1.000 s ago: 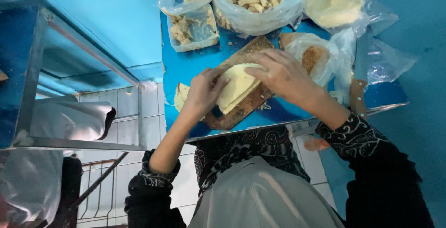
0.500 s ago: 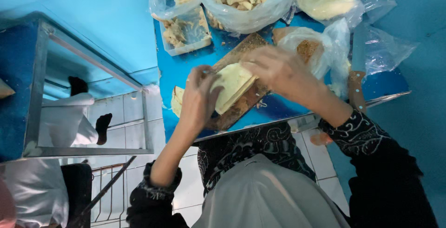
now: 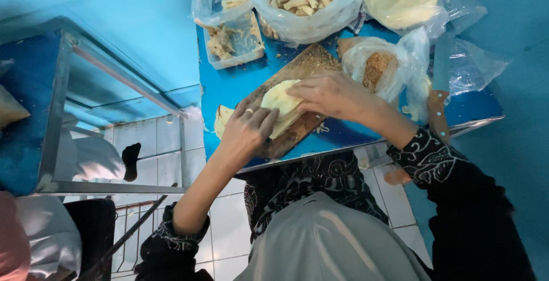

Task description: The person tears pieces from a large round dough disc, cuts a piece with a knife on a wooden cutting board, and shapes small dough pieces by hand, setting shaped pieces on the blue work table beside bags of finished snack pieces.

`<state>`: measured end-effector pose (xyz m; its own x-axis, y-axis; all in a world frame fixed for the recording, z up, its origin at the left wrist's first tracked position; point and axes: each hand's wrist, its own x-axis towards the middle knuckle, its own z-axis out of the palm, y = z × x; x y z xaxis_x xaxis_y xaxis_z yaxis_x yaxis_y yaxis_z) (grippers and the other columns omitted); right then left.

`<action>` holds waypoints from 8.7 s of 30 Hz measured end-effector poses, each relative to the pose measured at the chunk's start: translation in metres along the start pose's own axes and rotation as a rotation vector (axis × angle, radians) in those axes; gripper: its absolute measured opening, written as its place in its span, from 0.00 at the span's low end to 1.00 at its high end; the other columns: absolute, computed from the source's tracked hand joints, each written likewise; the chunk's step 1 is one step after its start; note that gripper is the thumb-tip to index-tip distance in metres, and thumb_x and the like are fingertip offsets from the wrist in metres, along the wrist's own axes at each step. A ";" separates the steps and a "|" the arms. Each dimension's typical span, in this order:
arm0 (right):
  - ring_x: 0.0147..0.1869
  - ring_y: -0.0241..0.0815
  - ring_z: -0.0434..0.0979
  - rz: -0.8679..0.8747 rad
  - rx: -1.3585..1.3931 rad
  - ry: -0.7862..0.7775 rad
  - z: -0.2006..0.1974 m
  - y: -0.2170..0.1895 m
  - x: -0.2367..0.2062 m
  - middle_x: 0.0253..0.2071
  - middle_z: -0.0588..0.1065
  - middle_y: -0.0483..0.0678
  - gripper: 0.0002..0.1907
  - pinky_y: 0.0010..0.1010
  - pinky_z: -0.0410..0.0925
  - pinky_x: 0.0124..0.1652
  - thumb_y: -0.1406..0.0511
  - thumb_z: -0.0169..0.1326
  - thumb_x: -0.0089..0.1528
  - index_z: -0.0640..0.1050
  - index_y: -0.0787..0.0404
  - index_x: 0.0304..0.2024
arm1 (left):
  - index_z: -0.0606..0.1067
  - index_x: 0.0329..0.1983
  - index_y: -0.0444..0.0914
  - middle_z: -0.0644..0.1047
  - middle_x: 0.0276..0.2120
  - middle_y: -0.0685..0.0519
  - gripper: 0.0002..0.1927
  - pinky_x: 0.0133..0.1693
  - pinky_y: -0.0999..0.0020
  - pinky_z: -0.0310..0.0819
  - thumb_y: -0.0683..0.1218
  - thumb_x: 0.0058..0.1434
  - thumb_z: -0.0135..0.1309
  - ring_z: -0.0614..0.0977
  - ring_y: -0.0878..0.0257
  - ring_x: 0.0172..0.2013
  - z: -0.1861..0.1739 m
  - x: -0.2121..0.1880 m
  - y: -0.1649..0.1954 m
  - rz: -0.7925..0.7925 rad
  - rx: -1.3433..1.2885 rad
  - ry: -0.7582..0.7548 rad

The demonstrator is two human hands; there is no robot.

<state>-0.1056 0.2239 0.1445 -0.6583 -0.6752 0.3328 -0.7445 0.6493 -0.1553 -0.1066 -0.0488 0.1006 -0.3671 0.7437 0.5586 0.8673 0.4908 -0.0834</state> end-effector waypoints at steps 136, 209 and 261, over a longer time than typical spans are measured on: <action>0.47 0.48 0.82 0.507 0.118 0.387 0.040 -0.092 -0.105 0.49 0.77 0.52 0.27 0.38 0.74 0.38 0.72 0.52 0.66 0.68 0.61 0.69 | 0.79 0.55 0.35 0.79 0.53 0.46 0.20 0.67 0.38 0.56 0.47 0.60 0.59 0.76 0.50 0.61 0.024 -0.015 0.047 -0.104 0.113 0.025; 0.35 0.49 0.84 0.559 0.026 0.148 0.044 -0.073 -0.110 0.40 0.82 0.56 0.28 0.38 0.74 0.32 0.66 0.52 0.67 0.65 0.67 0.69 | 0.80 0.52 0.49 0.68 0.66 0.55 0.35 0.68 0.27 0.29 0.55 0.36 0.73 0.63 0.54 0.68 0.047 0.115 -0.014 0.156 0.118 -0.700; 0.20 0.53 0.76 0.595 -0.187 0.130 0.065 -0.060 -0.083 0.26 0.77 0.53 0.28 0.44 0.69 0.19 0.61 0.53 0.67 0.66 0.57 0.69 | 0.84 0.38 0.42 0.77 0.50 0.61 0.32 0.68 0.26 0.30 0.58 0.28 0.74 0.67 0.58 0.68 0.059 0.126 -0.023 0.253 -0.030 -0.542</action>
<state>-0.0135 0.2178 0.0664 -0.9258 -0.1396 0.3512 -0.2157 0.9582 -0.1877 -0.1927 0.0603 0.1238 -0.2606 0.9652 0.0234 0.9563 0.2613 -0.1308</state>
